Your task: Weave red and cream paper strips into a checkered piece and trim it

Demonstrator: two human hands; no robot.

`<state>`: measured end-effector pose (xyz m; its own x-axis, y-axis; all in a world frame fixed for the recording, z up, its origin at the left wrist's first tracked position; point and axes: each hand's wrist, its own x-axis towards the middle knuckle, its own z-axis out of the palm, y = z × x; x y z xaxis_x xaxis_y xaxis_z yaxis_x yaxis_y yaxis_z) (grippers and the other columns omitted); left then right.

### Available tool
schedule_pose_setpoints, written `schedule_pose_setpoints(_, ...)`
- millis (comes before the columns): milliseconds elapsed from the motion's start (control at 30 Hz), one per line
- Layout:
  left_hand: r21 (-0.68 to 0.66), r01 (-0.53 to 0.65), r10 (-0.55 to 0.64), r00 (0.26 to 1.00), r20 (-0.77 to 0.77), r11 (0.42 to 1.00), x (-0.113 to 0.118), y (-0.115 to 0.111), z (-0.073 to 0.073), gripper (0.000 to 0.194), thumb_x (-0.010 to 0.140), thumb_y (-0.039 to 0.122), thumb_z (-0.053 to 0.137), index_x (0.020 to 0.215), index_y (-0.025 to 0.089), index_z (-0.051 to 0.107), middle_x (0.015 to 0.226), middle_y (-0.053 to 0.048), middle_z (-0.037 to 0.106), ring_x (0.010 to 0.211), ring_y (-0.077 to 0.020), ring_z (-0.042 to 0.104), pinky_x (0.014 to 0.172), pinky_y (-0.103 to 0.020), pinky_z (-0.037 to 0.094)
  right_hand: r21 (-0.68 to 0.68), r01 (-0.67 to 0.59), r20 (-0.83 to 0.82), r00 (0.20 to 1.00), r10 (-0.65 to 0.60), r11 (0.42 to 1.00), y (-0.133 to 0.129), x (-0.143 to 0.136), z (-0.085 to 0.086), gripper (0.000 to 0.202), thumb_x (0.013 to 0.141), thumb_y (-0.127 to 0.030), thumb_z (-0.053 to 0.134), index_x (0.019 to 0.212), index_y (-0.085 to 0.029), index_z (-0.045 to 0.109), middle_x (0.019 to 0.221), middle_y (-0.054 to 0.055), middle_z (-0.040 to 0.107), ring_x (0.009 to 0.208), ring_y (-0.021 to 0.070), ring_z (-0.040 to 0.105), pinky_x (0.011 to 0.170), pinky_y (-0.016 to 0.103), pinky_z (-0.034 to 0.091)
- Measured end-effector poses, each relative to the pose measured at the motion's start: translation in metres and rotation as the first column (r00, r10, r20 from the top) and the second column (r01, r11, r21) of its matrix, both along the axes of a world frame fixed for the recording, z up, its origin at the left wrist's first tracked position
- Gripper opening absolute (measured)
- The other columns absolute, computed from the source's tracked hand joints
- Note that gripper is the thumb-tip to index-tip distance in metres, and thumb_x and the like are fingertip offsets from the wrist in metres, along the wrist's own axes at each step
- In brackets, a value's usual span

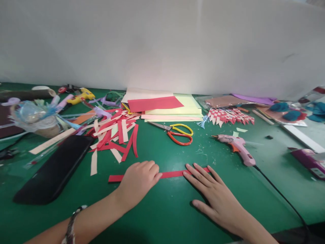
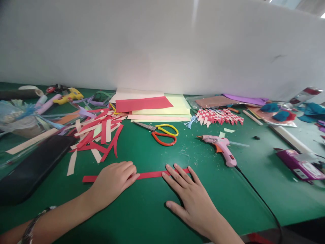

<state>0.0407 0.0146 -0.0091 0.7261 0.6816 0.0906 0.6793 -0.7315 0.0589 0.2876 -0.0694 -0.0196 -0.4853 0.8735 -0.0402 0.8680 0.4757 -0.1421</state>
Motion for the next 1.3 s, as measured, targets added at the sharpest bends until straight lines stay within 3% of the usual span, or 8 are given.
schedule_pose_setpoints(500,-0.160,-0.192,0.209,0.974,0.092,0.968,-0.065,-0.004,0.004,0.028,0.089,0.031,0.039,0.064,0.019,0.046,0.063,0.002,0.052,0.056,-0.0137,0.048,0.053,-0.024,0.030,0.013,0.004,0.054,0.999,-0.005,1.000,-0.002,0.001,-0.004,0.064,0.089,-0.047,0.035,0.142,-0.031,0.003,0.147,-0.001,0.019,0.133,0.0230,0.022,0.105,0.049,0.022)
schedule_pose_setpoints(733,-0.186,-0.210,0.231,0.968,0.098,0.960,-0.096,-0.007,-0.005,0.030,0.092,0.030,0.027,0.076,0.020,0.051,0.074,-0.001,0.055,0.065,-0.0150,0.053,0.057,-0.025,0.038,0.027,-0.005,0.089,0.996,0.003,1.000,-0.002,-0.001,-0.004,0.063,0.089,-0.048,0.033,0.143,-0.031,0.004,0.147,-0.002,0.018,0.133,0.0239,0.023,0.104,0.051,0.020)
schedule_pose_setpoints(867,-0.035,-0.205,0.207,0.977,0.052,0.978,-0.109,-0.012,-0.005,0.039,0.088,0.013,0.020,0.099,0.020,0.057,0.093,-0.006,0.058,0.080,-0.0179,0.058,0.067,-0.028,0.044,0.025,-0.009,0.087,0.996,0.007,1.000,-0.003,-0.001,-0.004,0.063,0.089,-0.047,0.033,0.143,-0.031,0.004,0.147,-0.001,0.018,0.133,0.0247,0.023,0.104,0.053,0.018)
schedule_pose_setpoints(967,0.144,-0.060,0.065,0.997,-0.031,0.988,-0.100,-0.019,-0.001,0.050,0.082,0.002,0.020,0.114,0.021,0.055,0.109,-0.006,0.059,0.095,-0.0207,0.057,0.078,-0.034,0.042,0.014,-0.013,0.088,0.996,0.012,1.000,-0.003,-0.002,-0.004,0.064,0.089,-0.048,0.032,0.143,-0.030,0.002,0.147,0.000,0.017,0.133,0.0253,0.022,0.104,0.055,0.018)
schedule_pose_setpoints(1067,0.097,0.208,-0.204,0.978,-0.054,0.973,-0.073,-0.028,0.000,0.051,0.085,0.004,0.025,0.129,0.024,0.042,0.122,0.002,0.056,0.109,-0.0143,0.051,0.092,-0.029,0.035,0.001,-0.008,0.092,0.996,0.008,1.000,-0.004,-0.004,-0.003,0.065,0.089,-0.050,0.032,0.143,-0.030,0.001,0.148,0.001,0.014,0.134,0.0262,0.019,0.102,0.057,0.019)
schedule_pose_setpoints(1167,-0.023,0.297,-0.298,0.954,-0.026,0.955,-0.041,-0.033,-0.001,0.049,0.093,0.028,0.032,0.141,0.022,0.022,0.143,0.002,0.033,0.128,-0.0152,0.033,0.103,-0.028,0.024,0.001,-0.012,0.093,0.996,0.011,1.000,-0.003,-0.007,-0.002,0.065,0.088,-0.051,0.032,0.142,-0.032,0.001,0.148,0.000,0.013,0.134,0.0286,0.018,0.100,0.061,0.021)
schedule_pose_setpoints(1233,-0.147,0.323,-0.329,0.944,-0.015,0.935,-0.025,-0.032,-0.001,0.062,0.091,0.049,0.032,0.142,0.019,0.016,0.146,-0.002,0.023,0.133,-0.0181,0.025,0.106,-0.031,0.020,0.007,-0.010,0.091,0.996,0.010,1.000,-0.003,-0.008,-0.002,0.065,0.088,-0.052,0.032,0.142,-0.033,0.001,0.148,0.001,0.013,0.134,0.0298,0.018,0.098,0.062,0.021)
schedule_pose_setpoints(1300,-0.254,0.331,-0.342,0.940,0.000,0.909,-0.016,-0.029,0.000,0.070,0.088,0.058,0.029,0.142,0.018,0.013,0.147,-0.003,0.017,0.134,-0.0194,0.020,0.108,-0.034,0.017,0.014,-0.006,0.084,0.996,0.005,1.000,-0.003,-0.007,-0.002,0.066,0.087,-0.053,0.033,0.142,-0.033,0.003,0.148,0.001,0.014,0.134,0.0300,0.019,0.099,0.062,0.022)
